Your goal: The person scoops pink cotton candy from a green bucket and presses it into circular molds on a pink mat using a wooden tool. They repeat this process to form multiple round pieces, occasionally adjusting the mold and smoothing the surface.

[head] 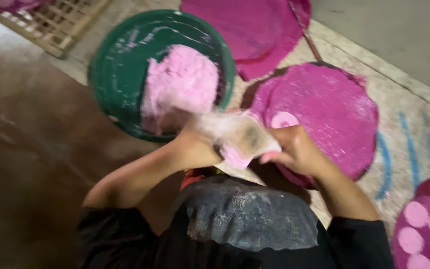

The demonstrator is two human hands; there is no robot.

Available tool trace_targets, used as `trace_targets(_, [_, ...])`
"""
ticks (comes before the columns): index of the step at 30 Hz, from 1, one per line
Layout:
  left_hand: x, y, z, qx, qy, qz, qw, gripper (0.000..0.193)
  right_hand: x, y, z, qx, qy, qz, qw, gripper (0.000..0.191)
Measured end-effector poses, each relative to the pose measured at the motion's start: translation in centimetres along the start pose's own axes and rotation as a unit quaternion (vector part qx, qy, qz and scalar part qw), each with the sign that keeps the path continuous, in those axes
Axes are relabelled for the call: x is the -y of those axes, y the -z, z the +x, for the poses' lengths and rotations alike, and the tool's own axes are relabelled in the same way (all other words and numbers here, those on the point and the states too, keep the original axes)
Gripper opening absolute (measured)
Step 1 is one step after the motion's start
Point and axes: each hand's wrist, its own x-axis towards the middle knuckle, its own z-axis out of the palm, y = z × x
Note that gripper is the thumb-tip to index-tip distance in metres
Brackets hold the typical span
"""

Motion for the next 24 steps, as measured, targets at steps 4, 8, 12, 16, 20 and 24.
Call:
trace_targets(4, [3.7, 3.4, -4.8, 0.111, -0.055, -0.087, 0.988, 0.047, 5.1, -0.2, 10.8, 0.097, 0.200, -0.266, 0.938, 0.063])
trace_targets(8, [7.9, 7.8, -7.8, 0.132, -0.062, -0.114, 0.983, 0.033, 7.3, -2.0, 20.4, 0.213, 0.353, -0.257, 0.874, 0.066])
trace_targets(12, [9.8, 12.1, -11.2, 0.193, -0.024, -0.011, 0.981, 0.033, 8.8, -5.7, 21.9, 0.262, 0.228, 0.031, 0.937, 0.044])
trace_targets(16, [11.6, 14.3, -13.6, 0.208, 0.011, 0.016, 0.978, 0.040, 8.9, -7.7, 22.6, 0.313, 0.130, 0.107, 0.935, 0.047])
trace_targets(20, [17.0, 16.7, -16.2, 0.103, -0.008, -0.129, 0.986, 0.036, 8.5, -6.8, 22.7, 0.306, 0.079, 0.082, 0.945, 0.045])
trace_targets(24, [24.5, 17.7, -18.2, 0.095, -0.011, -0.456, 0.885, 0.048, 6.8, -4.0, 22.7, 0.116, 0.210, -0.250, 0.938, 0.041])
